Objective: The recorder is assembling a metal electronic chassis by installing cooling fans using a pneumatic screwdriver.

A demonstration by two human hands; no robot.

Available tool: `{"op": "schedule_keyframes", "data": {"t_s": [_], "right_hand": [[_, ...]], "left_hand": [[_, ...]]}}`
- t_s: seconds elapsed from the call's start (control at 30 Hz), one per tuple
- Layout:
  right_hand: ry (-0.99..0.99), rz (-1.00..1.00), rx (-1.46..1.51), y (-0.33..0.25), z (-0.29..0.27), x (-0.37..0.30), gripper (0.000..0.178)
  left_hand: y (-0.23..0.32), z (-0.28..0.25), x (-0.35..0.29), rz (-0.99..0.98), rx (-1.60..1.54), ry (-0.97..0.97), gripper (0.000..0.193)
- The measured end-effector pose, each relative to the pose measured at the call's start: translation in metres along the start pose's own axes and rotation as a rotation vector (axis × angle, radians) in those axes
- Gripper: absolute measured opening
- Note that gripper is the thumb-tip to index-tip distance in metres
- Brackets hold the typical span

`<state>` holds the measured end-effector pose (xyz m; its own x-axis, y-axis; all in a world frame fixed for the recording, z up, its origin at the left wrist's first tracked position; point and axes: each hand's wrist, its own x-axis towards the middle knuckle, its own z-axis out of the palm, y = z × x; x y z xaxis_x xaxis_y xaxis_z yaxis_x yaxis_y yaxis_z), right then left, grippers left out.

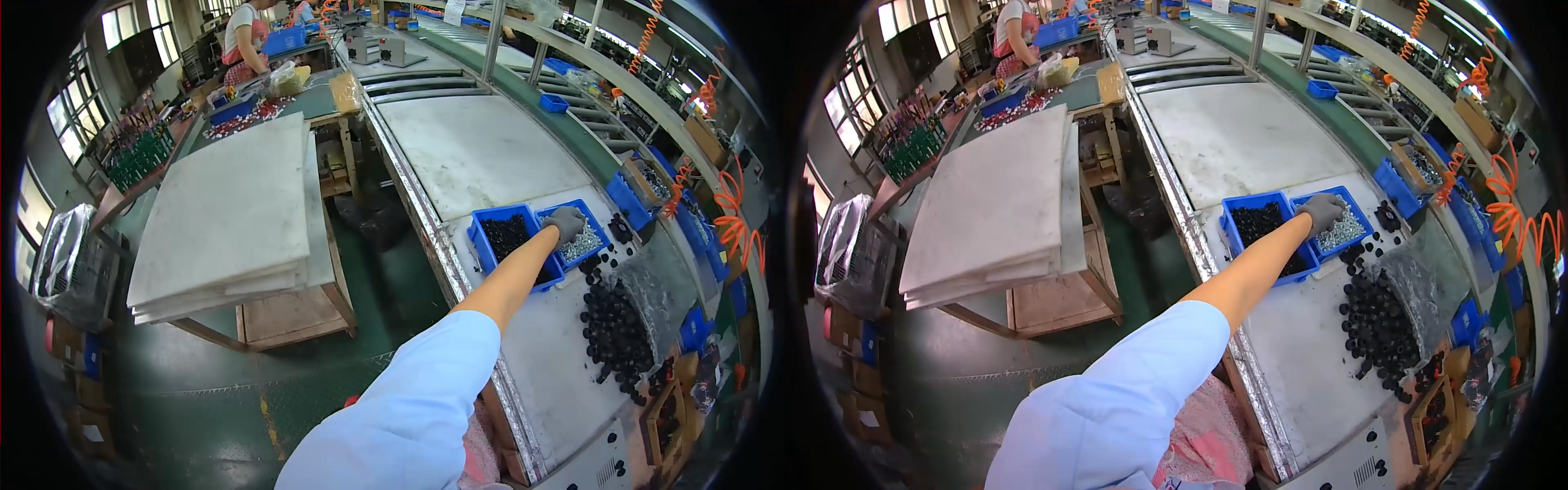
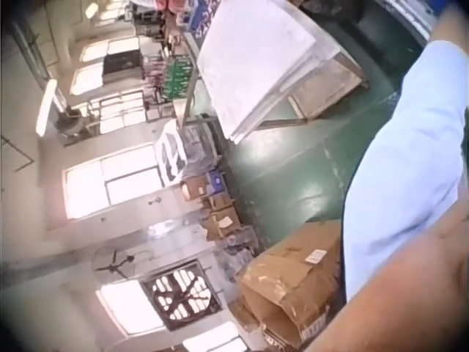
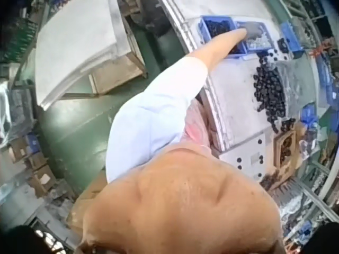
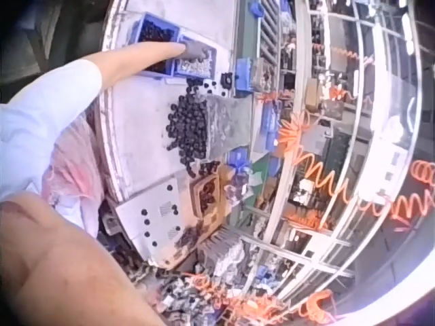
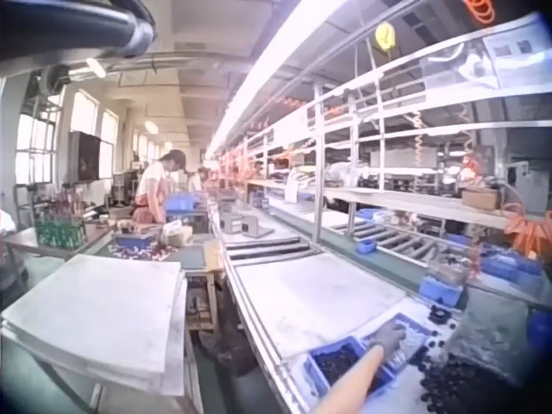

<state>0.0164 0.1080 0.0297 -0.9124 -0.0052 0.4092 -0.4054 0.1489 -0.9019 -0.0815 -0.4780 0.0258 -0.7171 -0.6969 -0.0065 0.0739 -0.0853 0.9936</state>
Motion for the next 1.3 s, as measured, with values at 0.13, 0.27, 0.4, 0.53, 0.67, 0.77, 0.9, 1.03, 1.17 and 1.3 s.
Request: {"op": "schedule_keyframes", "data": {"t_s": [0.13, 0.27, 0.4, 0.53, 0.67, 0.77, 0.9, 1.03, 1.17, 1.3], "right_hand": [[0.018, 0.044, 0.205, -0.018, -0.003, 0.004, 0.043], [0.022, 0.054, 0.448, -0.037, -0.009, 0.007, 0.044], [0.013, 0.049, 0.683, -0.056, -0.017, 0.011, 0.045], [-0.025, 0.055, 0.864, -0.072, -0.020, 0.017, 0.046], [-0.042, 0.077, 0.976, -0.085, -0.025, 0.018, 0.047], [-0.036, 0.074, 0.963, -0.099, -0.014, 0.014, 0.048], [-0.252, 0.198, 1.010, -0.109, -0.009, 0.003, 0.047], [-0.294, 0.019, 1.083, -0.075, -0.047, 0.007, 0.050], [-0.324, -0.036, 1.000, -0.093, -0.038, -0.006, 0.038], [-0.032, 0.021, 0.904, -0.108, -0.015, -0.014, 0.047]], "left_hand": [[-0.008, -0.006, 0.004, 0.029, 0.035, 0.009, 0.023], [-0.008, -0.006, 0.004, 0.026, -0.015, 0.044, 0.024], [0.000, 0.000, -0.005, 0.007, -0.168, 0.112, 0.027], [-0.004, -0.006, 0.000, -0.028, -0.136, 0.178, 0.026], [-0.007, 0.001, -0.003, 0.011, -0.114, 0.224, 0.026], [-0.002, 0.006, -0.009, 0.038, -0.121, 0.255, 0.026], [-0.021, -0.021, 0.005, 0.088, -0.226, 0.273, 0.026], [-0.007, -0.004, 0.011, -0.003, -0.230, 0.215, 0.033], [-0.014, -0.010, -0.005, -0.130, -0.819, -0.047, 0.025], [0.005, 0.023, -0.068, -0.342, -1.065, -0.326, 0.026]]}}
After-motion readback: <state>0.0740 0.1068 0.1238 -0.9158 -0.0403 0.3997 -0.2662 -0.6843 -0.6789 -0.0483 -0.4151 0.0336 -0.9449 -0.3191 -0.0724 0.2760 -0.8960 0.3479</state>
